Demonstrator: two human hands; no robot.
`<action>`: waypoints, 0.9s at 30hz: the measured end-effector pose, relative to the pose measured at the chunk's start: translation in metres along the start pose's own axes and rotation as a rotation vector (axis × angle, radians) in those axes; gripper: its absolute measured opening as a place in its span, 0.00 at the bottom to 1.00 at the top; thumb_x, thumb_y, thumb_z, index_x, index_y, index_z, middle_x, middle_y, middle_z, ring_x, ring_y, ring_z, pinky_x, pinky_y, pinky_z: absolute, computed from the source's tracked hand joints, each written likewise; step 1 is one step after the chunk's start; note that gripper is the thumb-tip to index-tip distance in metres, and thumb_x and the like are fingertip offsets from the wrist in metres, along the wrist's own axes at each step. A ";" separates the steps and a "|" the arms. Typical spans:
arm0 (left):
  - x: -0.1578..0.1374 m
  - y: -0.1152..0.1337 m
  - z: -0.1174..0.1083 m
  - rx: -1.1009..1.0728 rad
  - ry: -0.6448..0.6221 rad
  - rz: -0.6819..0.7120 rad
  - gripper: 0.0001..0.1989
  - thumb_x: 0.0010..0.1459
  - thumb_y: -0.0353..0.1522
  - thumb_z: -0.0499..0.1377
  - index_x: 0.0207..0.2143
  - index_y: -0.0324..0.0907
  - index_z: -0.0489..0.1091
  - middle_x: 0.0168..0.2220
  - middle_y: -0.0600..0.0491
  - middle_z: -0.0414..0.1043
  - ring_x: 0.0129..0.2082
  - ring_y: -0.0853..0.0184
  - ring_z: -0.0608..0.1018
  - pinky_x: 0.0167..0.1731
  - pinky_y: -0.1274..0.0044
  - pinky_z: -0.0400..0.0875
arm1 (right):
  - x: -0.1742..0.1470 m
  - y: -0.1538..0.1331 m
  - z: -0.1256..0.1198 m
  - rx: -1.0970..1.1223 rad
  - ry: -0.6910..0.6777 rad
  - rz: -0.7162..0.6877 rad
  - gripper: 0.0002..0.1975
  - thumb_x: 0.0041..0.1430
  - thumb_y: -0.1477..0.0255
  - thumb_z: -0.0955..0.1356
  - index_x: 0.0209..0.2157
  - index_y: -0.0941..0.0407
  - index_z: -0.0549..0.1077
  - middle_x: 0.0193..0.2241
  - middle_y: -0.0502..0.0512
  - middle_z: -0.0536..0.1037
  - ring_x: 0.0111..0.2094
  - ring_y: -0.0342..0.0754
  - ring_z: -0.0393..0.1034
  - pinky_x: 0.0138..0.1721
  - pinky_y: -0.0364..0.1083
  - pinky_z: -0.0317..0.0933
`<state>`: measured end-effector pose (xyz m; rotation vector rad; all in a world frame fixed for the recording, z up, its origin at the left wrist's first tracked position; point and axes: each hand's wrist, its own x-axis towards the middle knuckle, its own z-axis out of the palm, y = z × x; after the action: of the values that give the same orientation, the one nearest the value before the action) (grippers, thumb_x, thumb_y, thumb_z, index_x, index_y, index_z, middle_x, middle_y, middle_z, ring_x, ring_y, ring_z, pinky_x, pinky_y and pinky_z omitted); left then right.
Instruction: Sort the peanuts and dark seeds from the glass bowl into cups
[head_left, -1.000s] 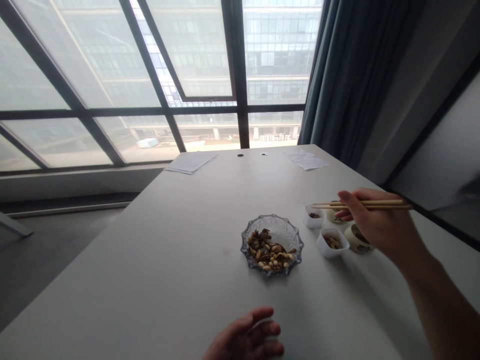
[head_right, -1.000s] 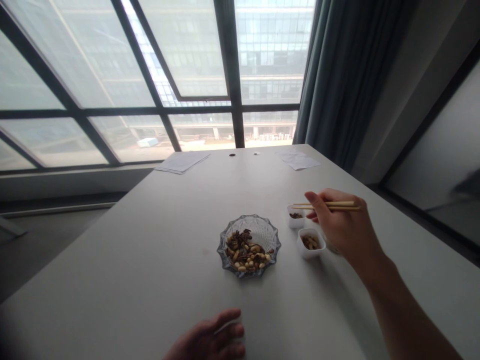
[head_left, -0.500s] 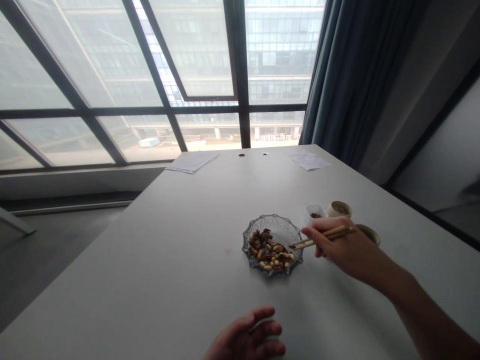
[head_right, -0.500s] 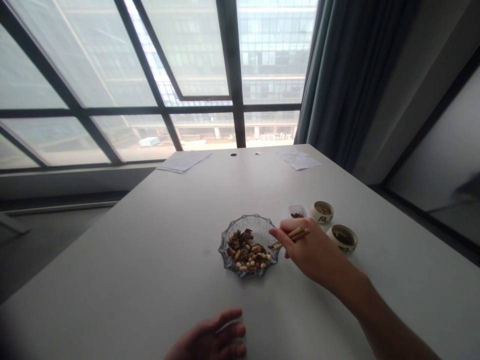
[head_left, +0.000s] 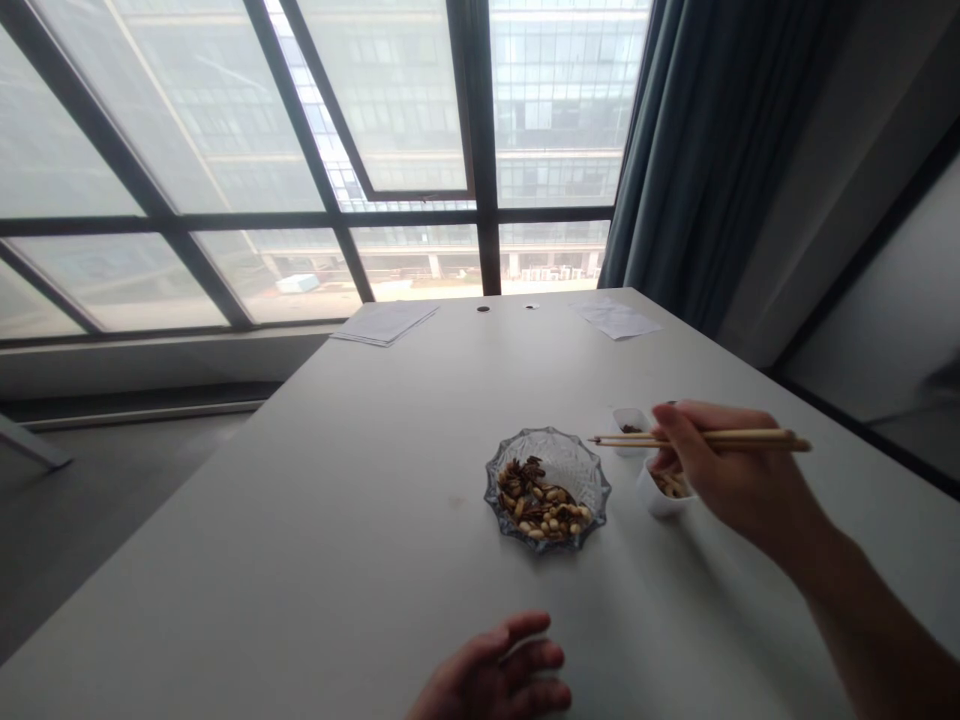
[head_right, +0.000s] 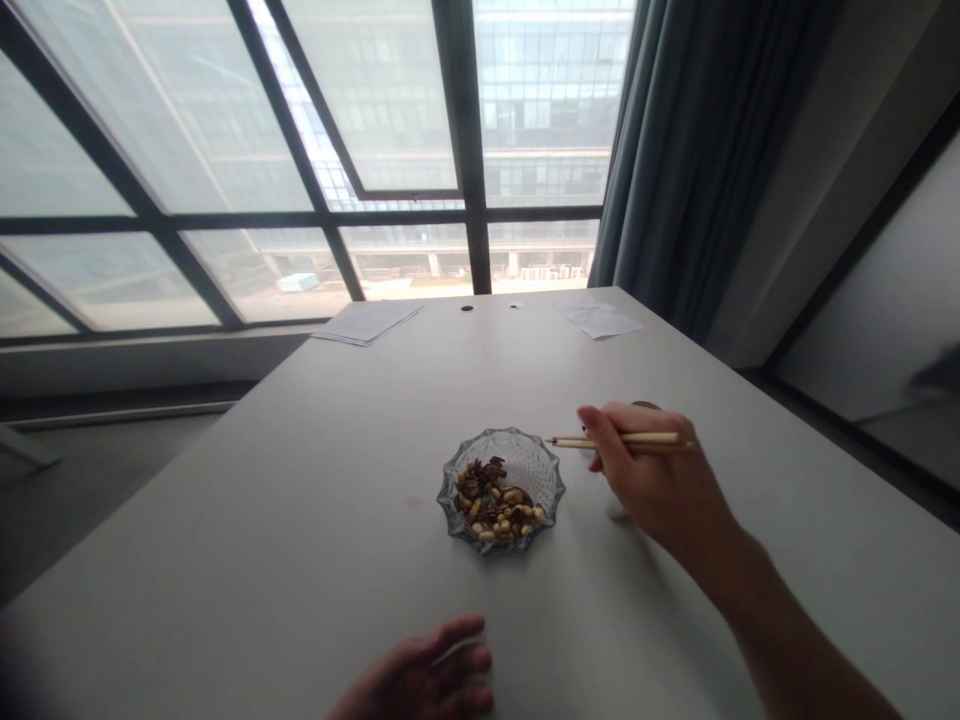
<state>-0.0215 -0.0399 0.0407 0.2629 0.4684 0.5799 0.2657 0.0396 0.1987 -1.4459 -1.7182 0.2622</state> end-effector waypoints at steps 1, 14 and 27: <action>0.000 0.000 0.000 0.001 0.001 -0.001 0.17 0.57 0.36 0.61 0.48 0.44 0.77 0.45 0.53 0.82 0.46 0.62 0.80 0.51 0.72 0.61 | 0.002 0.003 -0.005 -0.025 0.062 0.008 0.22 0.67 0.55 0.64 0.24 0.53 0.74 0.20 0.52 0.78 0.21 0.47 0.74 0.26 0.45 0.63; -0.001 0.001 0.001 -0.008 -0.002 0.000 0.17 0.56 0.36 0.61 0.48 0.43 0.77 0.44 0.53 0.82 0.46 0.61 0.79 0.52 0.71 0.61 | 0.009 0.020 -0.009 0.064 0.051 0.140 0.22 0.64 0.51 0.66 0.31 0.55 0.79 0.21 0.54 0.81 0.23 0.50 0.78 0.26 0.45 0.69; 0.001 0.001 0.000 0.017 -0.022 0.012 0.17 0.56 0.36 0.61 0.47 0.44 0.78 0.43 0.54 0.83 0.45 0.62 0.80 0.51 0.72 0.62 | -0.007 0.002 0.040 0.194 -0.366 0.166 0.24 0.66 0.51 0.63 0.27 0.54 0.75 0.22 0.52 0.81 0.25 0.48 0.79 0.24 0.42 0.69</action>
<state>-0.0211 -0.0386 0.0409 0.2881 0.4505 0.5848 0.2384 0.0484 0.1696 -1.4610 -1.7986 0.8038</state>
